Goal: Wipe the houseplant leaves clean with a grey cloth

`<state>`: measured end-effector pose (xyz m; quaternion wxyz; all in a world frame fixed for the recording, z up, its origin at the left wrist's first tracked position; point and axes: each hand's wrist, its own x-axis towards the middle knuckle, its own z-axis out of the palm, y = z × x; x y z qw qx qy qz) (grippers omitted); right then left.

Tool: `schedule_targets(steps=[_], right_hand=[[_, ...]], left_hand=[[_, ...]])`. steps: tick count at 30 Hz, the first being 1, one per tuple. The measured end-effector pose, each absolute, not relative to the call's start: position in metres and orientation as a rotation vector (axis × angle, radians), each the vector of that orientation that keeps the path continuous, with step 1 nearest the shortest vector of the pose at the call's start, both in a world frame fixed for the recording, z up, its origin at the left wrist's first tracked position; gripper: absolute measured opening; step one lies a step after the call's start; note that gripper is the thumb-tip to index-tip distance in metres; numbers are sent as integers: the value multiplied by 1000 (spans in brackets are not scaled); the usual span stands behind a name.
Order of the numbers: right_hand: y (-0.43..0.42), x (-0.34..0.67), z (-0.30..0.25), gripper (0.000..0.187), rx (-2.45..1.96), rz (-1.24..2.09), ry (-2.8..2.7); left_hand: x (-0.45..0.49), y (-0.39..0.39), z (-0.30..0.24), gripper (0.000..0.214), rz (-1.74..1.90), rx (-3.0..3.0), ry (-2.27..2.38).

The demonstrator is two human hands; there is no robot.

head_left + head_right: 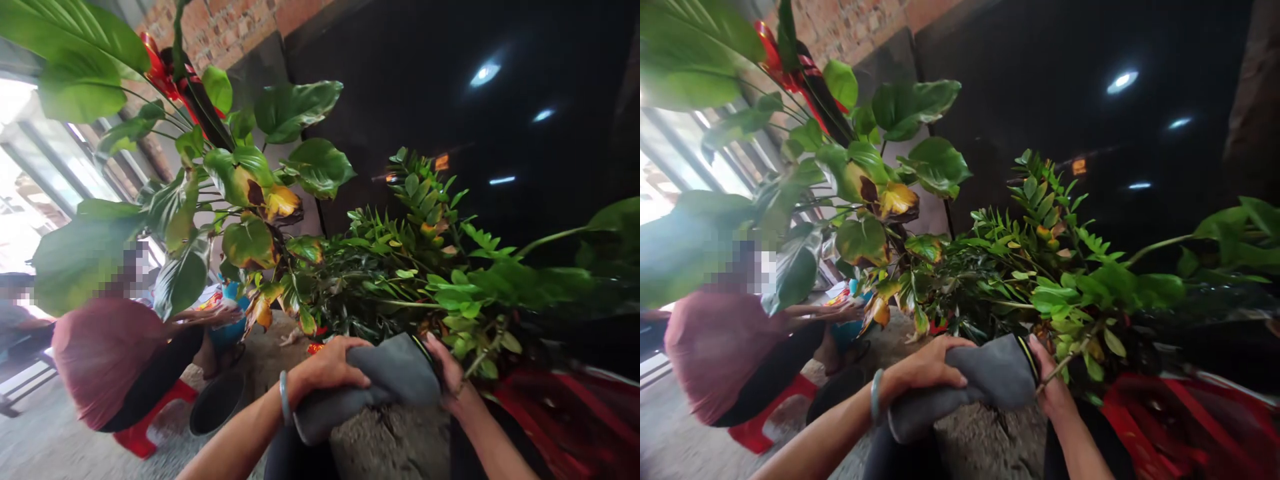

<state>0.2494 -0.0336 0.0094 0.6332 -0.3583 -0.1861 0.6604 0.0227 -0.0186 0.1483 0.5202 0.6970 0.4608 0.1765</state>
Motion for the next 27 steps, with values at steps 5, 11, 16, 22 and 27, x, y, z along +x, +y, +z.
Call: schedule_targets(steps=[5, 11, 16, 22, 27], right_hand=[[-29, 258, 6, 47, -751, 1634, -518], [-30, 254, 8, 49, -765, 1606, -513], [-31, 257, 6, 45, -808, 1637, -507], [-27, 261, 5, 45, -756, 1599, -520], [-34, 249, 15, 45, -821, 1540, -469]], left_hand=[[16, 6, 184, 66, 1046, 1536, 1086], [31, 11, 156, 52, 967, 1537, 1227], [7, -18, 152, 46, 721, 1598, 1092], [8, 12, 196, 58, 1309, 1457, 1152], [20, -19, 148, 46, 728, 1541, 1196]])
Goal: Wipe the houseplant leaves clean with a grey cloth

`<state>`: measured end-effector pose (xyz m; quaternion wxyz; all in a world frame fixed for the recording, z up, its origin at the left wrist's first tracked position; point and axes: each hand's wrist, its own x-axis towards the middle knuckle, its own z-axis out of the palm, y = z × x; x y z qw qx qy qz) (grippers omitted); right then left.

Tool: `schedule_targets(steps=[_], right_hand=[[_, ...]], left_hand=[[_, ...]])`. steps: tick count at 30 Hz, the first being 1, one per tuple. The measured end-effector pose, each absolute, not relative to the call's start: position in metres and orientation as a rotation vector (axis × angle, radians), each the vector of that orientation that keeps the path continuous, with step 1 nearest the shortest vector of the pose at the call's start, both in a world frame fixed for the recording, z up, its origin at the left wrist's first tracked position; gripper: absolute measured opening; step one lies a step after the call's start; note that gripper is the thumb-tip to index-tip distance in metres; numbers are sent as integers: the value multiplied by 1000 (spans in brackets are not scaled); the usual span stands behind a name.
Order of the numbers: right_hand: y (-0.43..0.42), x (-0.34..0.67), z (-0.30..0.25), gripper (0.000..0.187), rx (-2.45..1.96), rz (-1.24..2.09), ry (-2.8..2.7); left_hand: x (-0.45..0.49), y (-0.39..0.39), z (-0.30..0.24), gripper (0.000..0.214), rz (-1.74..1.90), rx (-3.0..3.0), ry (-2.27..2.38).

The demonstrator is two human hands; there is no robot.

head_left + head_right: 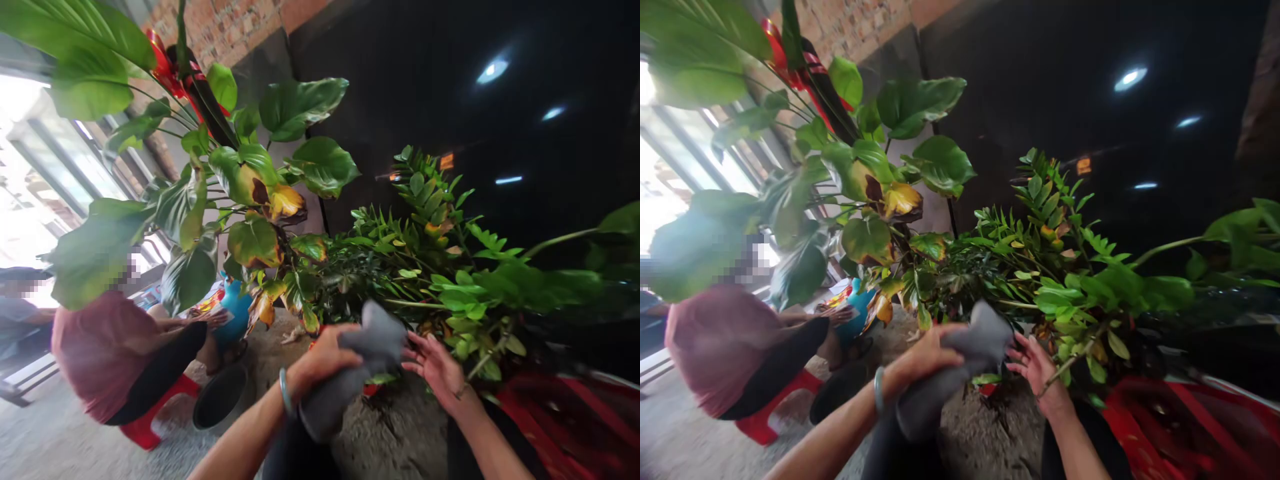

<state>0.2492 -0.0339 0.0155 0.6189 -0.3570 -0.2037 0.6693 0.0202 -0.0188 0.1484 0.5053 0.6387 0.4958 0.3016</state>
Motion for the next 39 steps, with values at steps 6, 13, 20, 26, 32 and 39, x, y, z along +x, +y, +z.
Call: schedule_targets(steps=[6, 13, 20, 26, 32, 39], right_hand=[[-35, 257, 13, 43, -819, 1581, -508], [-32, 258, 9, 35, -775, 1593, -510], [-33, 262, 7, 37, -851, 1563, -495], [-31, 261, 6, 37, -802, 1608, -562], [-30, 262, 2, 40, -828, 1611, -578], [-34, 262, 12, 39, -844, 1552, -540]], left_hand=[[-12, -41, 170, 52, 876, 1457, 1154], [-21, -6, 174, 45, 1434, 1105, 1332], [-15, -74, 120, 45, 777, 1153, 1213], [-31, -24, 173, 55, 1529, 1011, 1241], [-16, -35, 104, 39, 942, 829, 1192], [-33, -35, 137, 42, 1385, 996, 1244]])
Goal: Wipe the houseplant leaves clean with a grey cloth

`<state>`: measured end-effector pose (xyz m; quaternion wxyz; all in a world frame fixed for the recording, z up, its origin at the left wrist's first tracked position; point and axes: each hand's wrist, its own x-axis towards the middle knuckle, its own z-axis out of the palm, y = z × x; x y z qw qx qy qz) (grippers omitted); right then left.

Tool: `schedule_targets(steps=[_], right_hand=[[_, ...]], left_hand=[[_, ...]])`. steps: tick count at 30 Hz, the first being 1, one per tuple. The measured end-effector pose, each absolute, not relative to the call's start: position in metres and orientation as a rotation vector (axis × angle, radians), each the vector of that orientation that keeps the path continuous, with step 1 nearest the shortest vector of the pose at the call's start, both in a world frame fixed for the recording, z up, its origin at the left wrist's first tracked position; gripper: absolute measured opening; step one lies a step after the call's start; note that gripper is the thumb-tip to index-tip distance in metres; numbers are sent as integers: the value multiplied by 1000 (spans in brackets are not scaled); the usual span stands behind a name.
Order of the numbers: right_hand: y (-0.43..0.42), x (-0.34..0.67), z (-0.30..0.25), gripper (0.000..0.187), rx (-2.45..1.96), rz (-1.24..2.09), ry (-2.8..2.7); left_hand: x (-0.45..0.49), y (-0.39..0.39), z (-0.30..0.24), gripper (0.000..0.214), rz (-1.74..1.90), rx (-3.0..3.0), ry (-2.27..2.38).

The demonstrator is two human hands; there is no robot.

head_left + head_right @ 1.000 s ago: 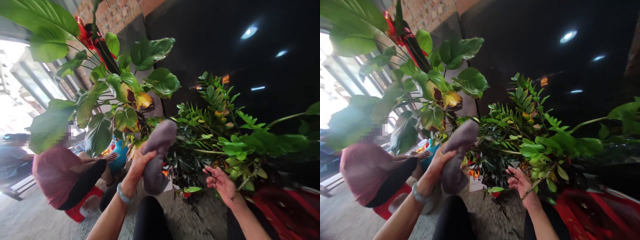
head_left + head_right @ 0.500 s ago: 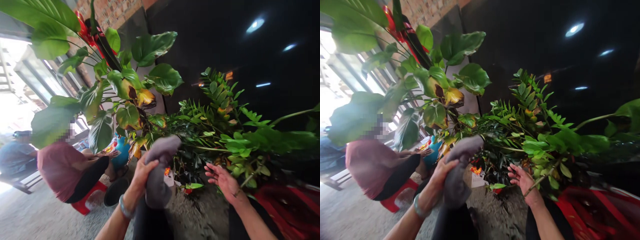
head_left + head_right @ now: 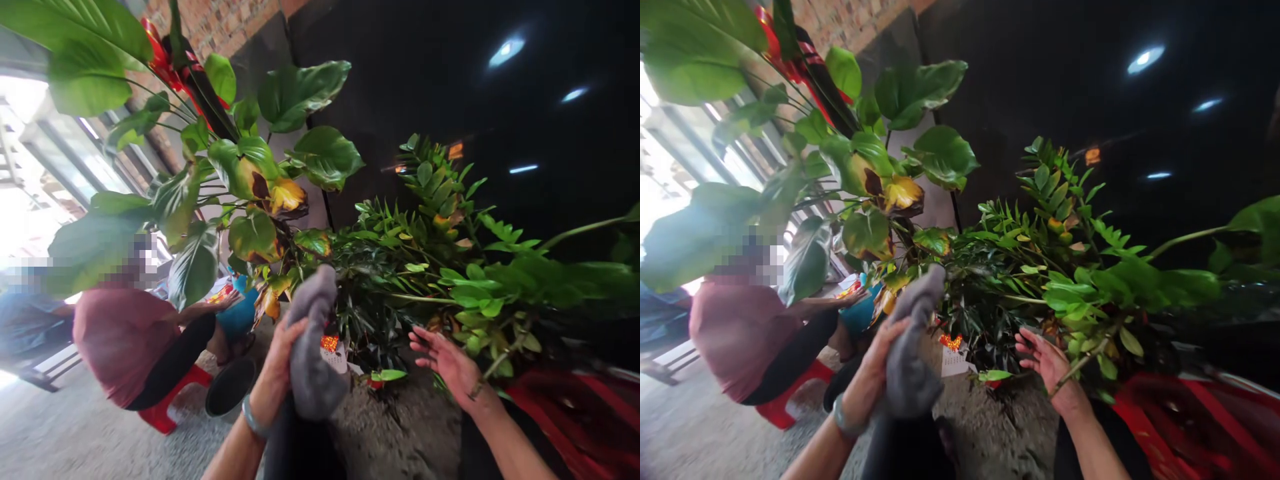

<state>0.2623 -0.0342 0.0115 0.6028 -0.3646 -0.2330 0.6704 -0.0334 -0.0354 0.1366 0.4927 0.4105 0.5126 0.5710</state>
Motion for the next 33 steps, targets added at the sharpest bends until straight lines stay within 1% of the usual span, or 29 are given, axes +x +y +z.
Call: schedule_targets(steps=[2, 4, 5, 7, 9, 11, 13, 15, 18, 20, 21, 23, 25, 27, 29, 31, 33], right_hand=[[-35, 258, 18, 39, -864, 1529, -517], [-36, 254, 23, 40, -876, 1525, -508], [-36, 252, 24, 39, -880, 1528, -509], [-36, 252, 24, 38, -887, 1534, -515], [-34, 256, 19, 37, -883, 1552, -532], [-33, 262, 13, 38, -866, 1574, -552], [-32, 269, 8, 39, -855, 1592, -568], [-31, 273, 4, 39, -858, 1597, -575], [-31, 271, 6, 40, -850, 1591, -569], [-31, 266, 11, 39, -835, 1570, -564], [-32, 263, 13, 38, -830, 1562, -566], [-33, 257, 16, 36, -825, 1563, -582], [-34, 254, 16, 35, -823, 1577, -614], [-34, 254, 13, 34, -817, 1584, -635], [-34, 257, 11, 34, -811, 1581, -626], [-32, 262, 8, 34, -817, 1566, -583], [-30, 267, 7, 36, -826, 1562, -546]], left_hand=[[-38, -7, 163, 45, 1551, 1010, 1237], [-36, 21, 173, 45, 1579, 1077, 1264], [-34, 31, 169, 43, 1547, 1123, 1312], [-28, 38, 148, 34, 1375, 1246, 1437], [-28, 28, 119, 28, 1100, 1378, 1498], [-36, 8, 98, 31, 847, 1453, 1463], [-49, -11, 94, 37, 718, 1477, 1434], [-64, -19, 107, 41, 795, 1474, 1450], [-73, -8, 136, 49, 1172, 1395, 1514], [-65, 4, 143, 54, 1347, 1295, 1542], [-58, 8, 140, 55, 1365, 1244, 1552], [-38, 7, 125, 53, 1262, 1174, 1549], [-19, -7, 104, 49, 1043, 1184, 1477], [-10, -26, 93, 52, 828, 1269, 1305], [-10, -44, 99, 58, 713, 1336, 1151], [-17, -52, 123, 63, 768, 1348, 1075], [-23, -49, 153, 65, 964, 1325, 1049]])
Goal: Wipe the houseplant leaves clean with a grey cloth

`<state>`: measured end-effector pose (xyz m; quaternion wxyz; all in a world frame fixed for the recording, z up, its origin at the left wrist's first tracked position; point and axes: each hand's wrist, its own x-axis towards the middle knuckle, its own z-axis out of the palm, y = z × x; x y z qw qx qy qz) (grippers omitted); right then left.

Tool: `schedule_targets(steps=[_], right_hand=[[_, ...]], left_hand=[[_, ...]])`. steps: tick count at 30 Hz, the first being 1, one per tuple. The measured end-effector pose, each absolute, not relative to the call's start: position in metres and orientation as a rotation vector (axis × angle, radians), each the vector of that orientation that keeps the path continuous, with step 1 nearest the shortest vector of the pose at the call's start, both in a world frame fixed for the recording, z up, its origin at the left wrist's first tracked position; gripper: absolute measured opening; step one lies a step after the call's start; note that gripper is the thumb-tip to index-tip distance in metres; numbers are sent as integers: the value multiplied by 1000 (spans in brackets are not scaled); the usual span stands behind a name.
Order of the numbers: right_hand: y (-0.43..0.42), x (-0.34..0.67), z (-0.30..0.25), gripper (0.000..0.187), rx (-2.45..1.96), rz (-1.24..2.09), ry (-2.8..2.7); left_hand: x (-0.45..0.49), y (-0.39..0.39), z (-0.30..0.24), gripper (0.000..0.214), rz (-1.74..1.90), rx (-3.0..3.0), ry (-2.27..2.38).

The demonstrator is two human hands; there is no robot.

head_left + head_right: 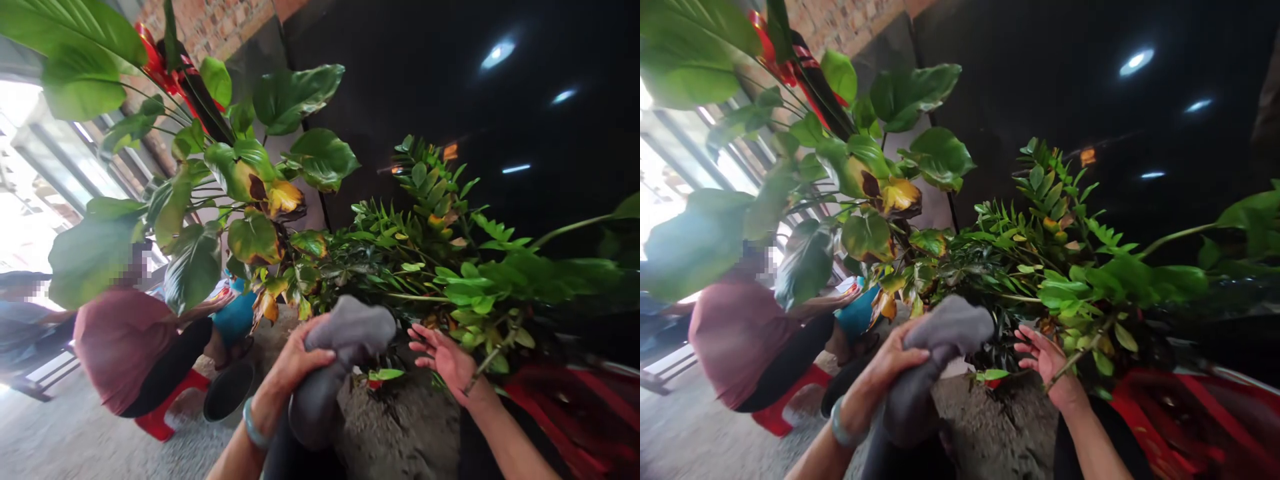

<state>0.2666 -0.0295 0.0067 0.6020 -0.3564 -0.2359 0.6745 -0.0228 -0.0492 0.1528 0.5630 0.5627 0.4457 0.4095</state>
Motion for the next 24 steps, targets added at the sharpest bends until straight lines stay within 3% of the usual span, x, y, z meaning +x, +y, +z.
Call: schedule_targets(steps=[5, 11, 18, 21, 24], right_hand=[[-26, 262, 6, 42, -780, 1607, -543], [-32, 251, 9, 43, -857, 1517, -478], [-28, 264, 6, 40, -765, 1642, -557], [-26, 262, 5, 30, -785, 1642, -523], [-25, 262, 4, 27, -914, 1630, -441]], left_hand=[[-3, -20, 172, 66, 1287, 1311, 1109], [21, -23, 128, 57, 844, 1342, 1210], [21, -1, 203, 73, 1220, 1375, 913], [26, 11, 183, 67, 1227, 1383, 1029], [23, -5, 132, 59, 924, 1477, 1267]])
